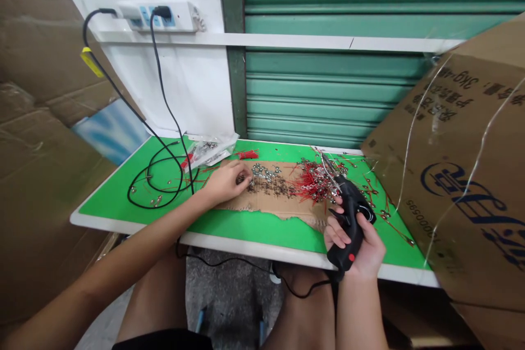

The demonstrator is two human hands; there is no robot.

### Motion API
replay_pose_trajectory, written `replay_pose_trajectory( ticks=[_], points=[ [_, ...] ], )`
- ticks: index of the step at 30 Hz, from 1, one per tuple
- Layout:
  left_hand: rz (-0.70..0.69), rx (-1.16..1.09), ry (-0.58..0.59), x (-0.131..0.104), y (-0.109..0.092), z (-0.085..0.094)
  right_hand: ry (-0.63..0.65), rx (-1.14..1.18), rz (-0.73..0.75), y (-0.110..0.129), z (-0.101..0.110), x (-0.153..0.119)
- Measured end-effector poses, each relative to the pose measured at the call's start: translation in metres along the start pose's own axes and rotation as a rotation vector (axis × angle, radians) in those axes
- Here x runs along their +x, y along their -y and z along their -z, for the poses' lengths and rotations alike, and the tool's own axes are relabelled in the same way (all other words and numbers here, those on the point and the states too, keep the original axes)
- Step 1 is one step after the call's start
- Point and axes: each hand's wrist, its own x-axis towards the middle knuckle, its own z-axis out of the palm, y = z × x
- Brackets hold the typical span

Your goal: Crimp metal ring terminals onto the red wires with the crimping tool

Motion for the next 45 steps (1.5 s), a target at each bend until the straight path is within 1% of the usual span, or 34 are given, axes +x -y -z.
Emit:
replay_pose_trajectory(
  ticks=[3,5,12,15,19,21,23,26,28,29,31,37,42,45],
  points=[
    [0.037,-0.001,-0.010,-0.002,0.005,0.006,-0.008,-0.004,0.002,0.000,0.000,0.000],
    [0.042,-0.004,0.016,-0.003,0.005,0.007,-0.011,-0.008,0.004,0.000,0.001,0.001],
    [-0.007,0.022,0.112,0.003,0.000,-0.007,-0.008,0.013,-0.022,-0.002,-0.002,0.000],
    [-0.004,0.040,0.130,0.005,-0.001,-0.010,-0.019,0.037,-0.021,-0.002,-0.003,0.000],
    [0.007,0.032,0.140,0.002,-0.002,-0.011,-0.016,0.034,-0.019,-0.002,-0.003,0.001],
    [0.006,0.025,0.128,0.000,-0.002,-0.008,-0.015,0.031,-0.025,-0.002,-0.002,0.001],
    [0.023,0.031,0.089,-0.002,0.001,-0.001,-0.019,0.035,-0.021,-0.002,-0.002,0.001],
    [0.135,0.108,0.025,-0.002,0.010,0.012,-0.033,0.039,-0.002,-0.002,-0.002,0.001],
    [0.191,0.167,0.047,-0.002,0.017,0.018,-0.047,0.022,0.003,-0.001,-0.003,0.001],
    [0.199,0.184,0.071,-0.002,0.020,0.019,-0.055,0.006,0.003,-0.002,-0.004,0.001],
    [0.199,0.195,0.093,-0.002,0.024,0.020,-0.063,-0.042,0.004,-0.002,-0.007,0.001],
    [0.219,0.163,0.002,-0.004,0.033,0.011,-0.061,-0.133,0.006,-0.003,-0.013,0.002],
    [0.215,0.105,-0.021,-0.003,0.040,0.008,-0.048,-0.232,-0.013,-0.002,-0.014,0.002],
    [0.166,0.093,-0.121,-0.003,0.042,0.008,-0.056,-0.312,-0.001,-0.004,-0.016,0.000]
  ],
)
